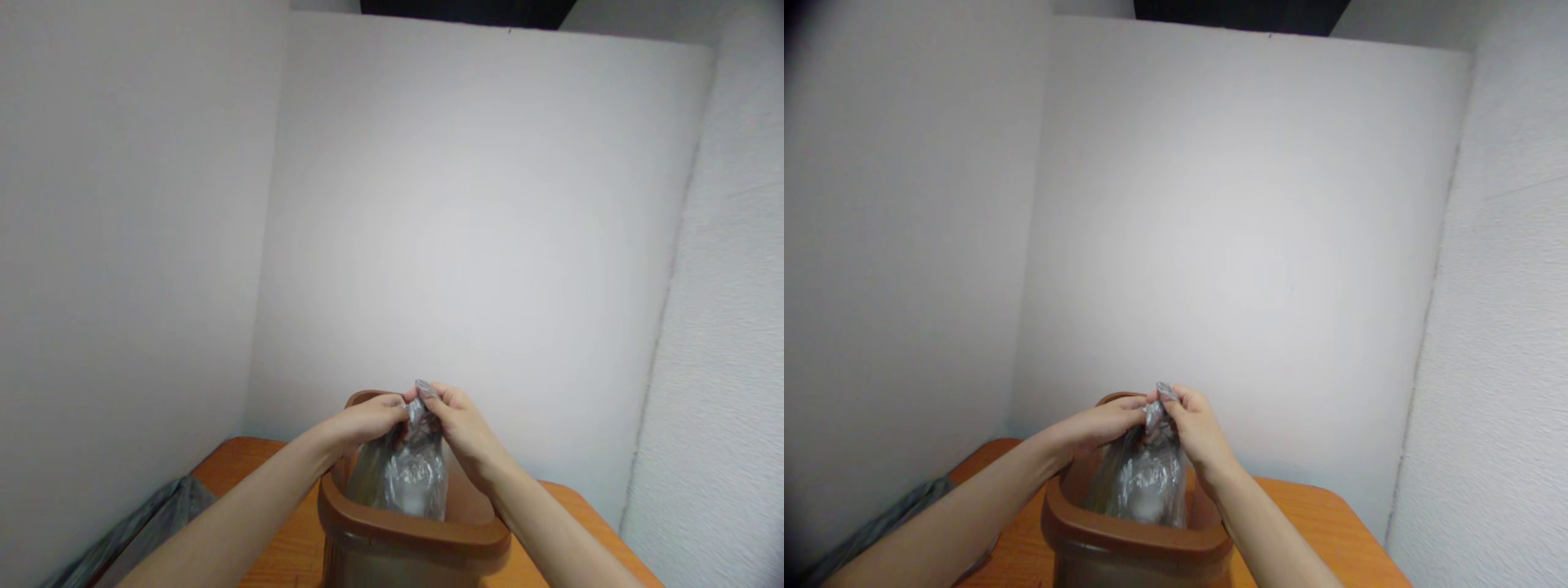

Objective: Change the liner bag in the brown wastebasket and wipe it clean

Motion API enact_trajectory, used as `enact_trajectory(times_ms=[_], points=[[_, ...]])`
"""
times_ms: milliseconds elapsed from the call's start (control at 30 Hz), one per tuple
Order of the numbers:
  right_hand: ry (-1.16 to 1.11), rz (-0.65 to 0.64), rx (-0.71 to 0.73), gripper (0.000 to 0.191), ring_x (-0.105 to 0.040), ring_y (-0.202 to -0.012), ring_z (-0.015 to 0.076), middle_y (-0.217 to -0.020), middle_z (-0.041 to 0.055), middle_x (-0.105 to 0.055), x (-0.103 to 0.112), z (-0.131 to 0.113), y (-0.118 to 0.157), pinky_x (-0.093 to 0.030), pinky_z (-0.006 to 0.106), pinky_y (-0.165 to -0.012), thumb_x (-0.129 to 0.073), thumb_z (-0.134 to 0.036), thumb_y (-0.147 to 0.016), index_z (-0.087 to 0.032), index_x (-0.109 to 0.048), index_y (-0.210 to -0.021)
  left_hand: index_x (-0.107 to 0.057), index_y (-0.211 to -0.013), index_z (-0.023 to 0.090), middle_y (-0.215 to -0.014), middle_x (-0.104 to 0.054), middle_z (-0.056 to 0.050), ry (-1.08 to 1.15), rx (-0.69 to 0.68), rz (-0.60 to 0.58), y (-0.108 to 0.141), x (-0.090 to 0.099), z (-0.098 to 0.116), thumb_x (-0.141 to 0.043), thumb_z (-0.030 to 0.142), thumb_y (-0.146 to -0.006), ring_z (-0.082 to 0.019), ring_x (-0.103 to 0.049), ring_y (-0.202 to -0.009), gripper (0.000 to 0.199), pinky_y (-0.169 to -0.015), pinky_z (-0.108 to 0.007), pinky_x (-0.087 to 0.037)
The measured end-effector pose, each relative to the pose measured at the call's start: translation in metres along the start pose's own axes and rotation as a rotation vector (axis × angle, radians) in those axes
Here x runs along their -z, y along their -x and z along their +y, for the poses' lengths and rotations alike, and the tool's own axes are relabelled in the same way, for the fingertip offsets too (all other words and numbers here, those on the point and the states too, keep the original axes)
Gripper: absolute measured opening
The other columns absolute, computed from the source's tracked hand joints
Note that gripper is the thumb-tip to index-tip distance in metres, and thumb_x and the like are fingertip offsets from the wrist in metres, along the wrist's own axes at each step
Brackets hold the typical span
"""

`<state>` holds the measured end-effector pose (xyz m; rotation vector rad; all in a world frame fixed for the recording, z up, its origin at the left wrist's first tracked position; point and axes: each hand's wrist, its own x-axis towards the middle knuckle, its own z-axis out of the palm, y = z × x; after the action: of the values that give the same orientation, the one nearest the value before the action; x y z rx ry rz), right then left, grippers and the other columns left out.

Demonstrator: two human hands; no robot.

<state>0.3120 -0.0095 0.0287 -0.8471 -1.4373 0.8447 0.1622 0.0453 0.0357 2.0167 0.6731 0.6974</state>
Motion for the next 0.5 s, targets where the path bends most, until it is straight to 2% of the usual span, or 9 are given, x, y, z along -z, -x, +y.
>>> enact_trajectory(times_ms=[133,233,367,500], points=[[0.324,-0.006,0.164,0.018,-0.057,-0.083,0.0197,-0.083,0.0041,-0.062,-0.0049,-0.0021,0.0043,-0.042,0.033,-0.079,-0.057,-0.027,-0.083,-0.02,-0.069,-0.071,-0.053,-0.071,0.02,-0.067,-0.053,0.003,0.051,0.009,0.148,-0.0009,0.0042,-0.0053,-0.055,0.036,-0.077,-0.014,-0.046,-0.069,0.018,-0.066,-0.026,-0.036],[0.535,0.037,0.238,0.023,-0.054,-0.091,0.0203,-0.091,0.0048,-0.055,-0.0049,-0.0001,0.0072,-0.038,0.035,-0.086,-0.052,-0.012,-0.082,-0.02,-0.069,-0.069,-0.051,-0.069,0.02,-0.064,-0.05,0.006,0.08,0.038,0.21,-0.0023,0.0063,-0.0072,-0.057,0.036,-0.076,-0.013,-0.042,-0.065,0.018,-0.061,-0.025,-0.031],[0.717,0.062,0.284,0.026,-0.053,-0.089,0.0206,-0.089,0.0047,-0.053,-0.0021,0.0042,0.0078,-0.038,0.036,-0.085,-0.048,-0.004,-0.081,-0.02,-0.068,-0.075,-0.055,-0.067,0.019,-0.061,-0.051,0.007,0.149,0.072,0.182,-0.0009,0.0083,-0.0021,-0.07,0.043,-0.067,-0.012,-0.042,-0.062,0.028,-0.059,-0.025,-0.029],[0.803,0.055,0.342,0.026,-0.054,-0.09,0.0195,-0.091,0.0043,-0.053,-0.0021,0.0012,0.0097,-0.04,0.034,-0.085,-0.048,-0.001,-0.081,-0.02,-0.063,-0.072,-0.061,-0.069,0.017,-0.065,-0.06,0.0,0.276,0.138,0.11,0.0013,0.0104,0.0022,-0.057,0.072,-0.069,-0.016,-0.051,-0.063,0.055,-0.063,-0.027,-0.036]])
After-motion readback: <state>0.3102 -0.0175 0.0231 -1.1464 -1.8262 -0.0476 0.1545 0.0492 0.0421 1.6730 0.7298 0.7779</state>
